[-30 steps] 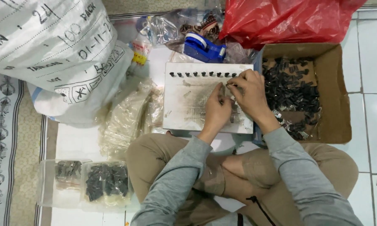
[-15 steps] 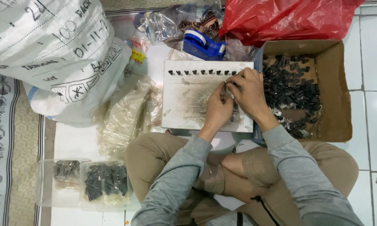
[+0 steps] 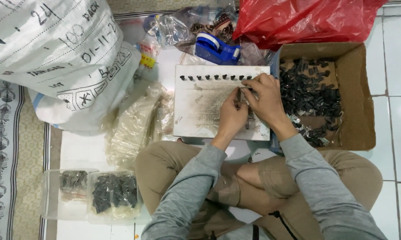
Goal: Assembling small black components into a white template board by picking them from a box and inserting them into holes.
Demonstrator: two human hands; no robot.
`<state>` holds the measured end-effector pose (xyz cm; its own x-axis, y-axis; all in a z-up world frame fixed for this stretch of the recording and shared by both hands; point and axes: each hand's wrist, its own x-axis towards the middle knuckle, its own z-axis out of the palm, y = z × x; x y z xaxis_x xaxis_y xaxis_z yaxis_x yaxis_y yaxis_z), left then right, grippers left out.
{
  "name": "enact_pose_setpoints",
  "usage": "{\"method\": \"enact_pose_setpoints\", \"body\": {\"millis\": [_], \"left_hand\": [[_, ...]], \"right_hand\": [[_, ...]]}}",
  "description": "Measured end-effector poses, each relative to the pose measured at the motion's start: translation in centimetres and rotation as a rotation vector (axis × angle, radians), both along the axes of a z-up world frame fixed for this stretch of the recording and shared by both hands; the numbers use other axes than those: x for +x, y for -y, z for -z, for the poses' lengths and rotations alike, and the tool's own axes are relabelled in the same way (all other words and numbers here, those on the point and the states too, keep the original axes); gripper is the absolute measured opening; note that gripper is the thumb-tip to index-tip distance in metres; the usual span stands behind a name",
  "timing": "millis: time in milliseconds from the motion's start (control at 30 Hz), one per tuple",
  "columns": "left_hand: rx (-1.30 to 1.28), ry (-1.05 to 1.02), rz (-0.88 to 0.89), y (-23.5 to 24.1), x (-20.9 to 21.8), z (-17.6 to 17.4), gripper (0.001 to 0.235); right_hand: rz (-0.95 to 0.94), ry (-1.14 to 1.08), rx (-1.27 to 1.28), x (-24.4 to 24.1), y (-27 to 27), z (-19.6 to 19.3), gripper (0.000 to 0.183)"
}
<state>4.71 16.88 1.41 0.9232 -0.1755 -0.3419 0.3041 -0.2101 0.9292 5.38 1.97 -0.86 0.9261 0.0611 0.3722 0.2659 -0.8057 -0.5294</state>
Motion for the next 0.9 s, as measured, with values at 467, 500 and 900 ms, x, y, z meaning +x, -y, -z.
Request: {"method": "enact_pose_setpoints", "body": {"millis": [467, 500, 900], "left_hand": [[0.183, 0.398, 0.135, 0.7, -2.4, -1.2, 0.016], [0.224, 0.489, 0.192, 0.8, -2.7, -1.5, 0.014], [0.415, 1.206, 0.659, 9.9, -8.6, 1.6, 0.011]], "right_hand": [[0.026, -0.121, 0.017, -5.6, 6.3, -9.5, 0.016], [0.048, -0.34, -0.028, -6.5, 6.9, -11.2, 0.024], [0.318, -1.107, -0.044, -13.6, 18.9, -4.0, 0.055]]}}
